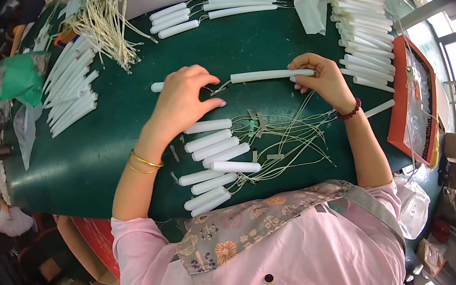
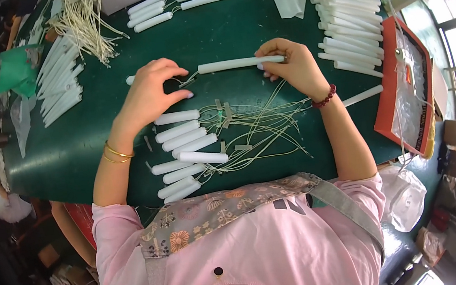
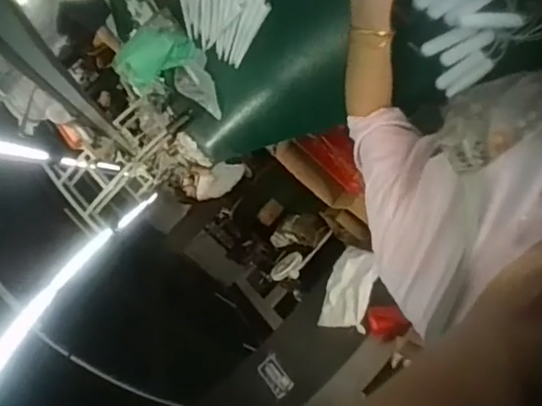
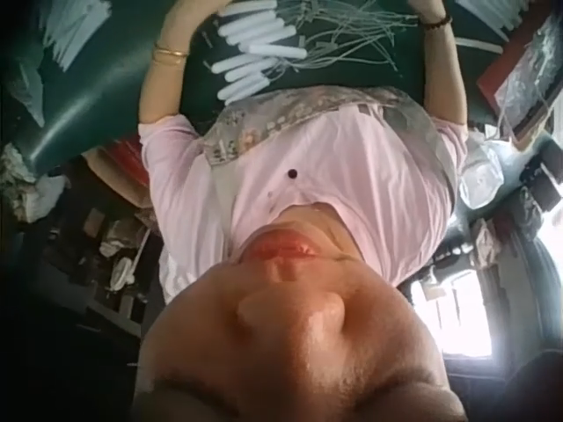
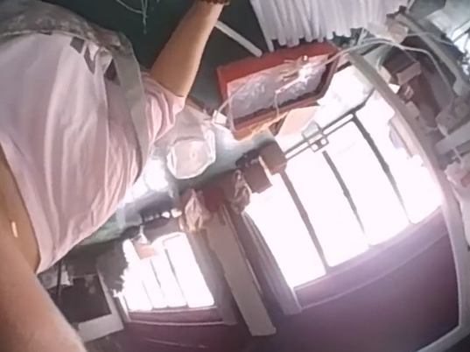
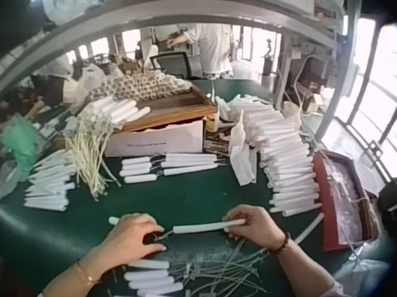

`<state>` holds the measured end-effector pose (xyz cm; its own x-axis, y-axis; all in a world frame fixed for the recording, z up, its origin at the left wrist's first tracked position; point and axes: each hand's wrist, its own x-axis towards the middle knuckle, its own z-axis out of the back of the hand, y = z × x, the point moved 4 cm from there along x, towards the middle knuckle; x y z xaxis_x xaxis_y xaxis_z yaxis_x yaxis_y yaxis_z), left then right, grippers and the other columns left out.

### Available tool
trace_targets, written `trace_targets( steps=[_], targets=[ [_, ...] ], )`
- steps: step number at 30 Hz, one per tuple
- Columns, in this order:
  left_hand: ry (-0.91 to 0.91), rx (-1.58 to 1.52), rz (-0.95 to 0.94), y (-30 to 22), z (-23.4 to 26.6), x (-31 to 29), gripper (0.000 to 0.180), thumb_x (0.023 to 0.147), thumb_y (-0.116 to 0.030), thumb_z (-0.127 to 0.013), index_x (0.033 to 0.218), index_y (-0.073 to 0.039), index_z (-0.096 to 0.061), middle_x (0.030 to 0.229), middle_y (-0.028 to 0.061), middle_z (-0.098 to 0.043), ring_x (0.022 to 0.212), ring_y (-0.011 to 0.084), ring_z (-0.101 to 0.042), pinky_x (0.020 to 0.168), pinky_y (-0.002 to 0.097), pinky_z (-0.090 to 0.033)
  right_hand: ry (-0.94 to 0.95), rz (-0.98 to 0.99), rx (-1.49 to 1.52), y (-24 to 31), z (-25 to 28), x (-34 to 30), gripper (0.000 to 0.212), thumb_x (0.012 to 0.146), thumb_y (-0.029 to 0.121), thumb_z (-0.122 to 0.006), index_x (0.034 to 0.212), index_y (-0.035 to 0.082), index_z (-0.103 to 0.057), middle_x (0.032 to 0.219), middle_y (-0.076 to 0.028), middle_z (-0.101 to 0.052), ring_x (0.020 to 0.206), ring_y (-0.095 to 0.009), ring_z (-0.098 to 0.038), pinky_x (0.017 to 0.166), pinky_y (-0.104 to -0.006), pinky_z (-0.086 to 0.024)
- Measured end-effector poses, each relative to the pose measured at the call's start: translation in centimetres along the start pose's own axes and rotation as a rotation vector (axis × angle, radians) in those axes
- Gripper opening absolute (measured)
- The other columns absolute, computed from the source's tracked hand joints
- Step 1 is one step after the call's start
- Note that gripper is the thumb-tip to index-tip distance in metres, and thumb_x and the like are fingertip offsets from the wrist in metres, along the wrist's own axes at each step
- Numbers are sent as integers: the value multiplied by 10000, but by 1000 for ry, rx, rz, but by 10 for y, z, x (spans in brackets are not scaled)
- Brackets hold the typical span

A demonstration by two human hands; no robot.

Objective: Assembling white plastic components by inserting and securing wire elements at a factory workbench.

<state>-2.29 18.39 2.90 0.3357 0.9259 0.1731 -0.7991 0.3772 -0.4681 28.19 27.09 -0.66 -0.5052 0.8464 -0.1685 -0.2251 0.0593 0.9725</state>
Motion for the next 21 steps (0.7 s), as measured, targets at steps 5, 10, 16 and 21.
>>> trace_targets(
  steps=[5,10,16,21],
  targets=[
    [-52,-34,2,4,-17,7,168,859,-109,-807,995,-20,-764,954,80,-711,881,298,-679,855,426,-538,-32,-17,-209,6,-2,0,240,955,-32,-722,1191,3,-697,995,-10,-713,747,-18,-567,652,-184,-467],
    [-14,-68,16,3,-19,22,72,892,-33,-753,954,3,-757,910,102,-708,838,272,-680,747,372,-540,-91,80,-236,-4,9,2,230,947,18,-759,1177,15,-739,1010,14,-713,770,-5,-545,671,-190,-457],
    [-110,-416,106,7,-21,22,102,922,-18,-734,1012,20,-759,934,105,-713,785,241,-665,726,337,-533,-60,88,-302,-4,20,5,260,899,-28,-791,1145,15,-720,954,37,-662,778,-11,-536,683,-184,-445],
    [-92,-272,46,6,-31,19,98,923,-8,-741,1014,22,-760,963,106,-738,820,219,-688,740,333,-544,-61,57,-387,3,11,4,275,882,-30,-805,1131,10,-695,988,21,-684,786,-24,-547,699,-207,-456]
  ],
)
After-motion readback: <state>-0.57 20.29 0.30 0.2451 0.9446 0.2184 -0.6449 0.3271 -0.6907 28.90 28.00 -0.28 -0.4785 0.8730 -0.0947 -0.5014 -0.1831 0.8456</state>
